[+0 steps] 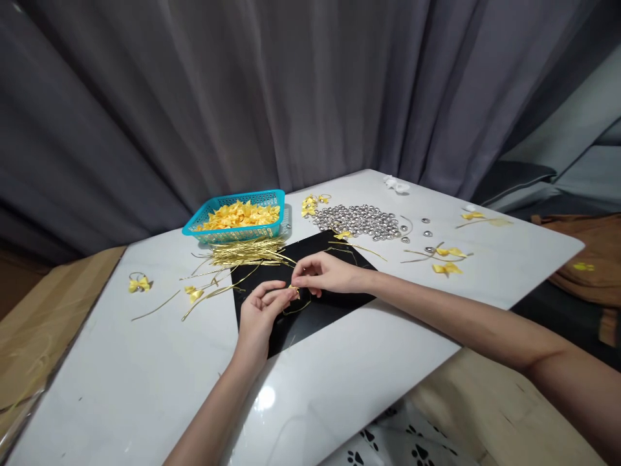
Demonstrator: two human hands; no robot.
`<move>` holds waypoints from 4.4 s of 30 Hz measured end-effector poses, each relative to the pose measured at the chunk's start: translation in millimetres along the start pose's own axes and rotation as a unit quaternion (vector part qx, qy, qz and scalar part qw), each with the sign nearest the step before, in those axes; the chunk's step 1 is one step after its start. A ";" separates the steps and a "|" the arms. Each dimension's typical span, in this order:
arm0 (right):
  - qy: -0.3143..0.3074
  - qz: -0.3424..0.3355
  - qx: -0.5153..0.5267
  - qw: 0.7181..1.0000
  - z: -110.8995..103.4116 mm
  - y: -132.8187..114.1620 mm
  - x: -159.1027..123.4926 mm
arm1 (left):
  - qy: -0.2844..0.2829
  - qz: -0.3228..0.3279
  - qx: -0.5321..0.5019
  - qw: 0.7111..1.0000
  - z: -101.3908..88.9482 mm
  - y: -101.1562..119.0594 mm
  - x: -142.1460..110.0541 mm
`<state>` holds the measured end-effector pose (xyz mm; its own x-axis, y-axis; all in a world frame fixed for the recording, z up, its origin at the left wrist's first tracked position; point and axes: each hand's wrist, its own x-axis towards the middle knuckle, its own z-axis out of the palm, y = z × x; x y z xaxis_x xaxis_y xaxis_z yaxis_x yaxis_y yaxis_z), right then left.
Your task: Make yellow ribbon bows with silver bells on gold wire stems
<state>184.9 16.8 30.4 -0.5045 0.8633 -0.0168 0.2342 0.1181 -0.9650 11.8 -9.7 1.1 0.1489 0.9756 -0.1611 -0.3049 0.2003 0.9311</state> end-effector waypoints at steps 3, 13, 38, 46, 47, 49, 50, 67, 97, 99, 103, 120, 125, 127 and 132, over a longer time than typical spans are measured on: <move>-0.010 0.007 -0.016 1.000 -2.5 0.9 -2.9 | 0.004 -0.003 -0.002 1.000 -0.1 -0.1 0.4; 0.009 -0.015 -0.022 1.000 -3.6 3.5 -5.8 | -0.005 0.000 0.010 1.000 0.9 -1.9 0.3; 0.057 0.023 0.146 0.987 6.5 3.5 -4.0 | -0.012 -0.003 0.069 0.998 7.7 1.8 -3.8; 0.022 0.040 0.117 0.992 -2.6 2.6 -7.8 | -0.017 0.001 0.067 0.998 3.8 -0.3 -2.5; -0.018 0.058 0.101 0.993 -2.6 2.1 -8.7 | -0.020 0.003 0.066 0.998 3.0 -0.8 -2.3; -0.085 0.082 0.067 0.991 -2.3 1.9 -9.8 | -0.021 0.006 0.062 0.998 1.8 -1.6 -1.9; -0.104 0.088 0.054 0.989 -2.3 2.1 -9.9 | -0.019 0.006 0.059 0.998 1.4 -1.9 -1.8; -0.083 -0.022 -0.125 0.988 8.8 14.8 -8.8 | 0.008 0.002 0.002 1.000 2.3 1.7 -2.5; -0.147 0.041 -0.044 0.987 -69.2 -8.0 -28.6 | 0.183 0.061 -0.036 0.981 -9.6 7.4 8.5; -0.152 0.025 -0.021 0.988 -70.3 -7.4 -29.8 | 0.183 0.061 -0.028 0.981 -10.2 6.9 8.9; -0.146 -0.009 0.089 0.985 -70.0 -6.0 -32.1 | 0.183 0.063 -0.013 0.981 -11.5 5.3 10.1; 0.140 -0.130 0.180 0.965 -51.4 -10.8 -22.8 | 0.053 0.210 0.409 0.886 -13.9 -1.0 7.5; 0.116 -0.124 0.153 0.974 -40.2 -8.1 -19.7 | 0.017 0.263 0.494 0.828 -17.6 -3.2 8.3; 0.125 -0.111 0.114 0.979 -33.1 -5.8 -18.3 | 0.001 0.241 0.470 0.849 -17.1 -4.3 10.0; 0.088 -0.086 0.045 0.991 -10.9 1.7 -17.1 | -0.009 0.135 0.306 0.942 -9.7 -8.0 8.6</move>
<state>203.0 7.6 31.9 -0.3764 0.9072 0.1878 0.0779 0.2330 -0.9694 6.5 -2.1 -10.9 0.1619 0.9808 0.1084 0.2653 -0.1490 0.9526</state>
